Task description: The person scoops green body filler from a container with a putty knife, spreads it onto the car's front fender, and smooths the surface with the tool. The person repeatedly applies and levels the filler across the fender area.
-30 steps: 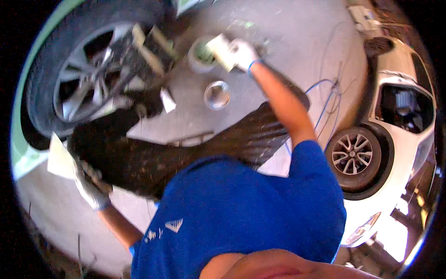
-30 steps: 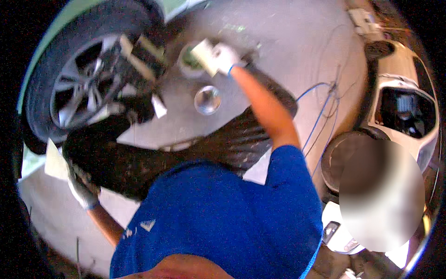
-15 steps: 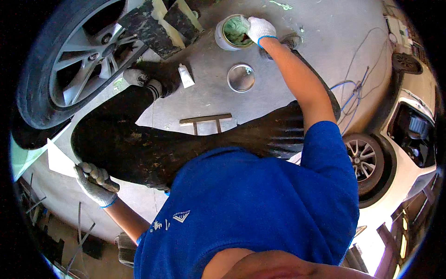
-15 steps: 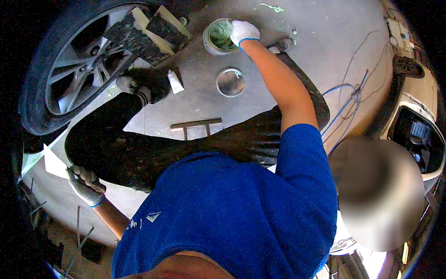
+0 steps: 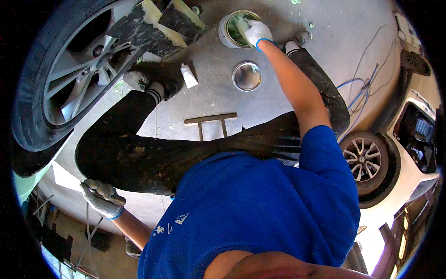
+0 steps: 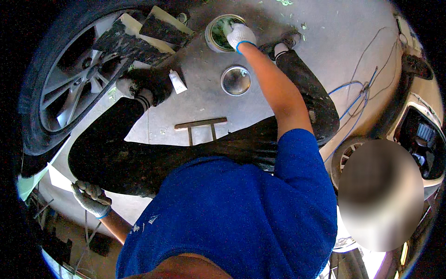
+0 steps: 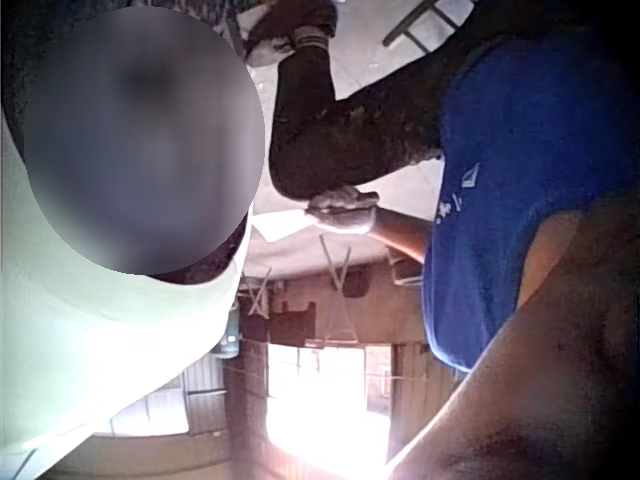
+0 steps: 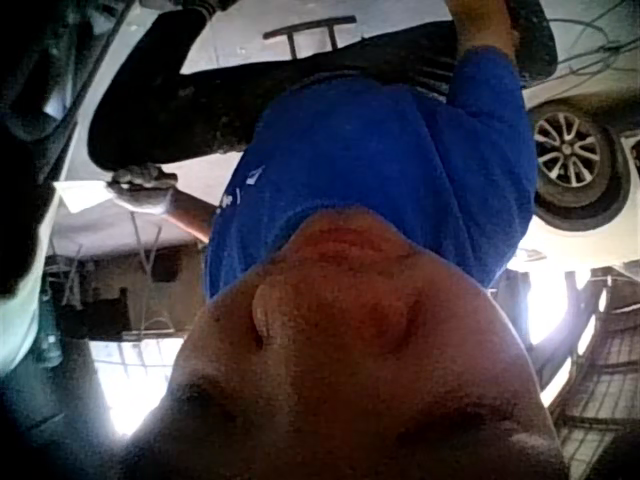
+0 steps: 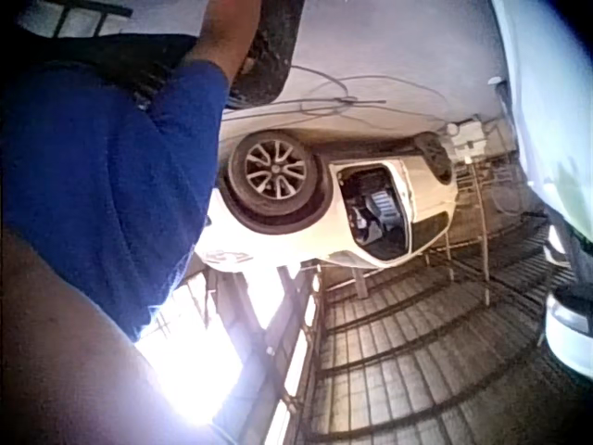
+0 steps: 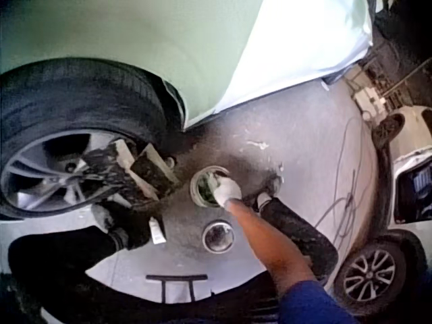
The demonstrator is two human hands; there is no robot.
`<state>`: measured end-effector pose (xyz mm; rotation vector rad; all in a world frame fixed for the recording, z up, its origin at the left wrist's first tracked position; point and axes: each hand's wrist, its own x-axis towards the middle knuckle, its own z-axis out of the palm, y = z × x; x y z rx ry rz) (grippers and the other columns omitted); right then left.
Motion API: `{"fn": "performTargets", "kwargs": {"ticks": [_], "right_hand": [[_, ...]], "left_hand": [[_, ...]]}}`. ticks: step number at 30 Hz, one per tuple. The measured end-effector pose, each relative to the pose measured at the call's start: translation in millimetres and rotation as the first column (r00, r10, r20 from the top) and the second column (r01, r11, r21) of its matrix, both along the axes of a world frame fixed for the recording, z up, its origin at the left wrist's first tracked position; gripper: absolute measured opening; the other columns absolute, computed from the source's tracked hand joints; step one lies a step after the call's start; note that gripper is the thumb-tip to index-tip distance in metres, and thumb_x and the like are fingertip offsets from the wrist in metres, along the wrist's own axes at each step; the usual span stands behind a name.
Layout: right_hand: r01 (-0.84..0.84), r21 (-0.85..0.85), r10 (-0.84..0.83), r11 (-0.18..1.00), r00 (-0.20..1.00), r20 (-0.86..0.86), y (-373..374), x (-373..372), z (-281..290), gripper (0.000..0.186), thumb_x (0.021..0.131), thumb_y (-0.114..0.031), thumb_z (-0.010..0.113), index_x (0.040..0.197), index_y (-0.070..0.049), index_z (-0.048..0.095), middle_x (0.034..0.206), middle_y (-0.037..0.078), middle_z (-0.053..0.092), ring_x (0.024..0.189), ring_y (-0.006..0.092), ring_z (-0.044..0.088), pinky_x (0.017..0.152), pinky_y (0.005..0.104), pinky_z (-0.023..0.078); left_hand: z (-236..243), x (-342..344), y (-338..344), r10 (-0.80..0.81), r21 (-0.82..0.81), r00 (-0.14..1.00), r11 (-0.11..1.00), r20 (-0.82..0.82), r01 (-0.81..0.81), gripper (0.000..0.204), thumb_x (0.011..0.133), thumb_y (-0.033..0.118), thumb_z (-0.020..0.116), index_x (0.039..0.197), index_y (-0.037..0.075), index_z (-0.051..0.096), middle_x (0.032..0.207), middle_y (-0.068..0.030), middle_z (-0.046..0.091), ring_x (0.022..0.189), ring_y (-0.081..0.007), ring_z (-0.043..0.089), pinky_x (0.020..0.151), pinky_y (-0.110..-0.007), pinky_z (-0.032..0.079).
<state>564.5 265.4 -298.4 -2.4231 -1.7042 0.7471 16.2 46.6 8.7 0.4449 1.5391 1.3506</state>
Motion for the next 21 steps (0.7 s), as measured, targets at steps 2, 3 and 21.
{"fn": "performTargets", "kwargs": {"ticks": [2,3,21], "right_hand": [[0.049,-0.028,-0.052,0.998,0.992,-0.112,4.5,2.5,-27.9,0.042,0.092,-0.045,0.049,0.102,-0.011,0.073,0.108,0.017,0.070,0.102,0.0374,0.065,0.086,0.0472,0.052],[0.098,-0.069,-0.111,0.993,0.968,-0.224,9.8,8.7,-58.2,0.040,0.092,-0.042,0.049,0.102,-0.011,0.073,0.107,0.017,0.070,0.101,0.0369,0.066,0.085,0.0471,0.052],[0.669,-0.251,-0.527,0.700,0.246,-0.814,-41.2,8.5,-46.7,0.030,0.082,-0.008,0.071,0.111,-0.003,0.068,0.099,0.011,0.068,0.089,0.0232,0.066,0.078,0.0355,0.053]], "left_hand": [[1.8,1.9,-0.1,0.030,-0.019,0.999,0.999,0.030,-0.029,0.038,0.105,0.039,0.043,0.083,0.011,0.053,0.055,0.0001,0.040,0.038,-0.0083,0.029,0.036,-0.022,0.028],[2.5,1.9,1.4,0.041,-0.025,0.998,0.999,0.044,-0.040,0.038,0.105,0.039,0.043,0.083,0.011,0.054,0.055,0.0002,0.040,0.038,-0.0085,0.028,0.036,-0.022,0.028],[17.2,47.7,16.2,0.159,-0.056,0.985,0.985,-0.072,-0.164,0.031,0.103,0.035,0.050,0.086,0.010,0.057,0.056,-0.0006,0.045,0.040,-0.0077,0.033,0.036,-0.020,0.029]]}}
